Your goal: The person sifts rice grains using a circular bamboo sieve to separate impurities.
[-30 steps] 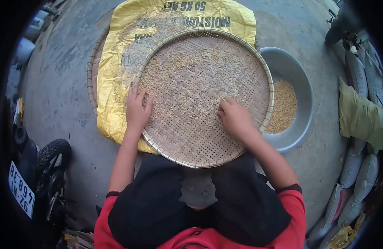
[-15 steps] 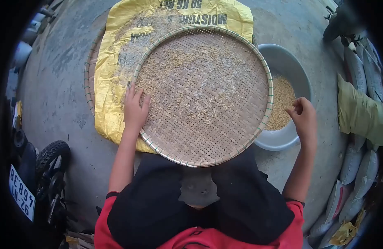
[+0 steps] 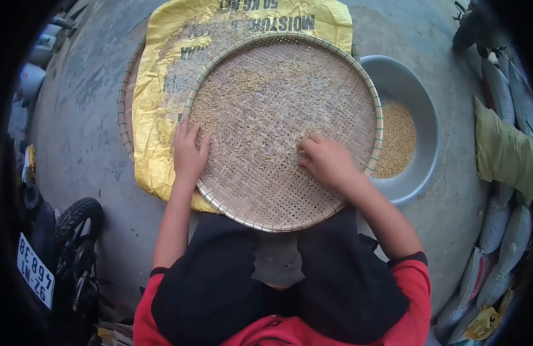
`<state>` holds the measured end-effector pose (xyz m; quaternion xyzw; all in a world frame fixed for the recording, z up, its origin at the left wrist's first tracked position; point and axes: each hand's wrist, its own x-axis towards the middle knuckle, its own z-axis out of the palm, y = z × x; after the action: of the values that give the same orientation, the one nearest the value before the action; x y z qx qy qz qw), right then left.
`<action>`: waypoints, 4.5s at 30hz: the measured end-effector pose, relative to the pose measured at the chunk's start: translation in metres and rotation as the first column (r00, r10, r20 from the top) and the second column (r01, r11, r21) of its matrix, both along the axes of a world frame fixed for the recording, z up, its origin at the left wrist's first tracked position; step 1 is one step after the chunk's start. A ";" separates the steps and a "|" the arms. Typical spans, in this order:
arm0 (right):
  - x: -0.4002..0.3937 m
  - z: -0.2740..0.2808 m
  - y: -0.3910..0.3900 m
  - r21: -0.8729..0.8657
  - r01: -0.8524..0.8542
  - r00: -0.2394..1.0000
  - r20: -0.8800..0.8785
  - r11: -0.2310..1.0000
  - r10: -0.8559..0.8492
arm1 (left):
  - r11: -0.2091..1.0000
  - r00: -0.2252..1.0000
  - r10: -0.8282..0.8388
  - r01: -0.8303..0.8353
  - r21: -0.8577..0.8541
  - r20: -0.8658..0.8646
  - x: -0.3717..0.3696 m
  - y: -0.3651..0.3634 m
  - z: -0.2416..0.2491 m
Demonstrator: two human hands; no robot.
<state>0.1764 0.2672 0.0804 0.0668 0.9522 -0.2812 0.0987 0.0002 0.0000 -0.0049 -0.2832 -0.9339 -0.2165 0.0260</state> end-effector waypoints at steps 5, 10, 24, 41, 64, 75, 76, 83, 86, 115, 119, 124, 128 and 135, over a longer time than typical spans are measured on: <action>-0.005 0.004 0.000 -0.002 0.020 0.991 0.129 1.000 -0.020 | 1.000 1.000 0.015 -0.015 -0.010 0.001 0.001 0.000 0.001; -0.006 -0.001 0.000 -0.034 0.042 0.994 0.100 0.999 -0.038 | 1.000 1.000 0.008 -0.008 -0.005 0.027 0.001 0.000 0.002; -0.009 -0.014 0.003 0.124 -0.131 0.991 0.028 0.984 0.128 | 1.000 1.000 0.010 -0.009 -0.024 0.018 0.000 0.000 0.002; 0.051 0.031 0.085 -0.002 0.560 0.804 -0.241 0.829 -0.544 | 1.000 1.000 0.002 -0.002 -0.005 0.002 0.000 -0.001 -0.001; 0.001 0.025 0.023 -0.103 -0.020 0.993 -0.114 0.994 0.008 | 0.999 1.000 0.012 -0.012 -0.031 0.004 0.000 0.000 -0.001; -0.008 -0.012 0.000 0.168 -0.251 0.965 -0.031 0.953 0.259 | 1.000 1.000 0.022 -0.022 -0.008 0.018 0.000 -0.001 -0.001; -0.008 -0.012 -0.001 0.207 -0.272 0.957 -0.042 0.940 0.286 | 1.000 1.000 0.012 -0.012 -0.007 0.017 0.000 -0.001 0.000; -0.005 -0.011 0.002 0.256 -0.297 0.946 -0.055 0.920 0.320 | 1.000 1.000 0.010 -0.009 -0.008 0.030 0.000 -0.001 -0.001; 0.001 0.014 0.014 0.143 -0.051 0.979 -0.187 0.988 0.078 | 1.000 0.999 0.024 -0.023 -0.008 0.032 0.000 -0.001 0.000; 0.002 -0.003 -0.021 -0.083 0.023 0.992 0.123 0.996 -0.012 | 1.000 0.999 0.029 -0.029 0.002 0.030 0.001 0.000 0.002; 0.001 -0.007 -0.020 -0.051 -0.015 0.996 0.085 0.999 0.019 | 1.000 0.998 0.031 -0.031 -0.005 0.057 0.001 0.000 0.004; -0.001 -0.007 -0.021 0.021 -0.085 0.995 0.062 0.996 0.084 | 1.000 1.000 0.021 -0.020 -0.010 0.019 0.000 -0.001 0.001; 0.008 0.012 -0.002 -0.067 0.041 0.998 -0.037 0.997 -0.043 | 1.000 0.999 0.016 -0.016 0.013 0.032 0.001 0.000 0.001; 0.099 0.053 0.099 0.074 0.699 0.704 -0.250 0.712 -0.665 | 1.000 0.998 0.026 -0.026 -0.004 0.052 0.001 0.000 0.001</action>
<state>0.2754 0.3659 0.1337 0.3937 0.8838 -0.2239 -0.1171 0.0012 -0.0004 -0.0039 -0.2653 -0.9383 -0.2217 0.0040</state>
